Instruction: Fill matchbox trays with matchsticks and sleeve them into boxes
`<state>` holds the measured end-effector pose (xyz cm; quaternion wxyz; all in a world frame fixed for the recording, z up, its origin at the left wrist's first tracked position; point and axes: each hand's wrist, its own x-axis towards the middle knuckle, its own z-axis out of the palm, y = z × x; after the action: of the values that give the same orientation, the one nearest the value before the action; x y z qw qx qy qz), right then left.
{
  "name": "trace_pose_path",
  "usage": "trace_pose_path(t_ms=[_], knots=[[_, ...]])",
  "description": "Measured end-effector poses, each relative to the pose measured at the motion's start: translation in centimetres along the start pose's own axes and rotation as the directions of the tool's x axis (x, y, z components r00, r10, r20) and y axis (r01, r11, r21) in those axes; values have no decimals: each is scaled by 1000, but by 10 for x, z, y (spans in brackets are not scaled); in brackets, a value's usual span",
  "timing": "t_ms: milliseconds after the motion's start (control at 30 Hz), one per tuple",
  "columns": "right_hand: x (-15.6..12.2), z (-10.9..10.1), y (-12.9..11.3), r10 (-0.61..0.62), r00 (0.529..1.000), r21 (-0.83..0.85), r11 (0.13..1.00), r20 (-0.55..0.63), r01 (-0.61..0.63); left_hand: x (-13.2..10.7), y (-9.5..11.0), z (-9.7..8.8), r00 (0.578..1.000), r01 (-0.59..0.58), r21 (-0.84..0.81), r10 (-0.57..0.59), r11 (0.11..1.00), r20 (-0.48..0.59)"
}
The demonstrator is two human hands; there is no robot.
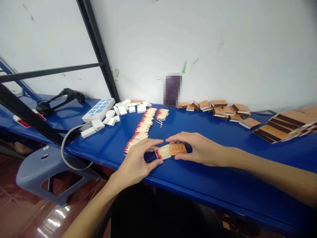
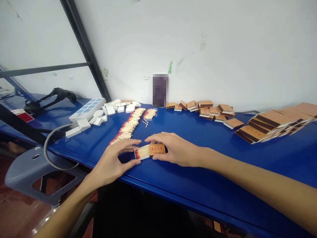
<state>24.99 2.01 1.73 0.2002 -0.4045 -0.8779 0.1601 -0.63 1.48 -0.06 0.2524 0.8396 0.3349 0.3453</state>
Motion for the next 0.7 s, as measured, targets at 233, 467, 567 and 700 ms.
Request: trace_pose_path(t_ms=[233, 467, 567, 700], knots=[[4, 2, 1, -32, 999, 42, 999, 23, 31, 1, 1, 2, 1000, -11, -21, 11, 1000, -4], [2, 22, -29, -156, 987, 164, 975, 34, 148, -3, 0, 2, 999, -43, 9, 43, 999, 22], [-9, 22, -38, -192, 980, 159, 970, 49, 182, -5, 0, -2, 995, -89, 71, 86, 993, 46], [-34, 7, -30, -277, 960, -115, 956, -43, 271, -8, 1, -5, 988, -130, 104, 120, 986, 94]])
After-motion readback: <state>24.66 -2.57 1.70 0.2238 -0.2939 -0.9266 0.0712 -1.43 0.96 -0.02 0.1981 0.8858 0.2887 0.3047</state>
